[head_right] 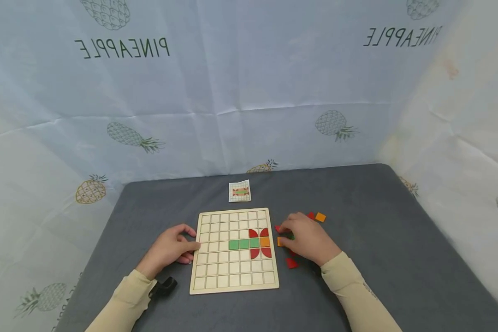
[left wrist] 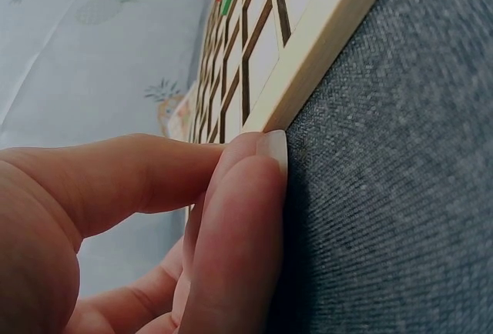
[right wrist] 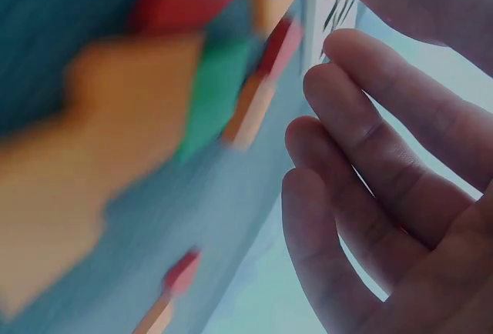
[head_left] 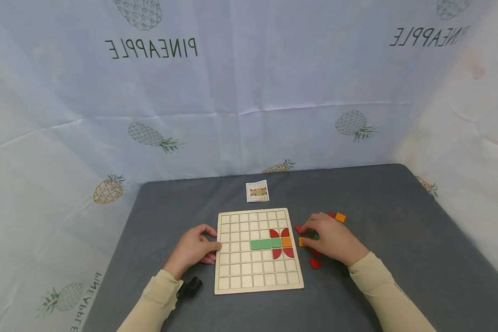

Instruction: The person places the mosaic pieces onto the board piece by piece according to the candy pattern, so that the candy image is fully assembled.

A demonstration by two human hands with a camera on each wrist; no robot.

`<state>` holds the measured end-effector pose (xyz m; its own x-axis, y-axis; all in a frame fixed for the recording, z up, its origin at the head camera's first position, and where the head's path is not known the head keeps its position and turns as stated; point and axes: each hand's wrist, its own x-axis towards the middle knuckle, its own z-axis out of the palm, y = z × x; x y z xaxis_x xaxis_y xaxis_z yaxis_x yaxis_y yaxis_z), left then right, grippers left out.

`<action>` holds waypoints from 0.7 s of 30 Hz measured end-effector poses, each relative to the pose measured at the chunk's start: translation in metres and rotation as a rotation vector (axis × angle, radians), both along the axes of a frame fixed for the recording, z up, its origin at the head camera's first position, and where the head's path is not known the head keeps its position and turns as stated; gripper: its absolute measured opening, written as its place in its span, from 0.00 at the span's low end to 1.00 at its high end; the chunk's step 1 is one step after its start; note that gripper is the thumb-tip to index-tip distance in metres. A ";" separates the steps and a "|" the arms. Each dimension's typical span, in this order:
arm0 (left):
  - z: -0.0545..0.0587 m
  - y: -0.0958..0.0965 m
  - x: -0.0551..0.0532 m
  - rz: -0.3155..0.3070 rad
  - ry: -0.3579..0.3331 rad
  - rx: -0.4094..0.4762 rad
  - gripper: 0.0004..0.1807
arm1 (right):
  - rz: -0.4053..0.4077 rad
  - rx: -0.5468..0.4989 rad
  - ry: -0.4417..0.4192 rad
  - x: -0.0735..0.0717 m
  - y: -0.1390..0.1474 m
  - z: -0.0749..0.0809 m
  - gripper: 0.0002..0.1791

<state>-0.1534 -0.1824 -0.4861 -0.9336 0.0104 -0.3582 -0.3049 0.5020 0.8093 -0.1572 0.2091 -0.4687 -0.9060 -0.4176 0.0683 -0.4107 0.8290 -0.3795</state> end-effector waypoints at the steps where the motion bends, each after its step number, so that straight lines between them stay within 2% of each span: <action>1: 0.000 0.000 0.000 0.003 -0.001 -0.001 0.18 | -0.013 0.007 -0.003 0.001 0.006 0.000 0.10; 8: 0.000 -0.002 0.002 0.010 -0.005 -0.016 0.19 | -0.047 -0.009 -0.030 0.005 0.033 -0.003 0.09; 14: -0.001 -0.002 0.003 0.005 0.001 -0.012 0.18 | -0.098 0.015 -0.086 0.006 0.034 -0.004 0.10; 21: -0.002 -0.001 0.001 -0.007 0.006 -0.004 0.18 | -0.097 0.018 -0.067 0.005 0.035 -0.007 0.10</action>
<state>-0.1524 -0.1829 -0.4876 -0.9355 0.0159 -0.3531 -0.2967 0.5074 0.8090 -0.1518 0.2439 -0.4761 -0.9445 -0.3284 -0.0004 -0.3026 0.8707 -0.3877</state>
